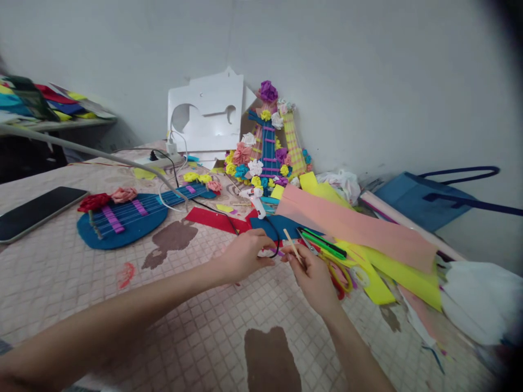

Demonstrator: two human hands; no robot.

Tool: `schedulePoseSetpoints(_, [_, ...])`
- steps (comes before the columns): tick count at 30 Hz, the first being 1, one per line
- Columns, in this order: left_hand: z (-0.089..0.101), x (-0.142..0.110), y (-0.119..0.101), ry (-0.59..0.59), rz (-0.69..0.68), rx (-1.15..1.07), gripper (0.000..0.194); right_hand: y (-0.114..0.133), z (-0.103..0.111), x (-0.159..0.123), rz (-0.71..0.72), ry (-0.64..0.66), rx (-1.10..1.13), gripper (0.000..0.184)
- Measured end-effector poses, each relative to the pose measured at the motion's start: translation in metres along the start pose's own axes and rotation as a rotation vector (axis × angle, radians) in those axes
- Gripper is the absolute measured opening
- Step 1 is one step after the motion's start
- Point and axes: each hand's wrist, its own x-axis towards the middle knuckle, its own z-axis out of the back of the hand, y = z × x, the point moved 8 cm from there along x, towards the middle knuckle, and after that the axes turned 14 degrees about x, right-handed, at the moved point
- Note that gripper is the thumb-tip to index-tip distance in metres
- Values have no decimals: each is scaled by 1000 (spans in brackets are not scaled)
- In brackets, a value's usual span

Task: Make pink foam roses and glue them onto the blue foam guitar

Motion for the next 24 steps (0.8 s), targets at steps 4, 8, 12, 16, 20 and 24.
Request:
schedulePoseSetpoints(4, [-15,15,-7,37,17,-31,16,6,2,-1,24,-5,21,19])
schedulePoseSetpoints(8, [-7,22,1,12,53,-86,10,9,7,-2,35,-49,25,15])
schedulePoseSetpoints(12, [24,22,25,-135,79,-163,9,4,9,-3,-21,-67,75,16])
schedulePoseSetpoints(16, [39,17,42,-188,148,-207,11,0,6,-3,-43,-55,109,17])
schedulePoseSetpoints(20, [46,17,47,-202,145,-234,13,-4,5,-2,-37,-66,102,16])
schedulePoseSetpoints(24, [71,13,83,-352,310,58,23,-9,4,-4,-72,-67,105,18])
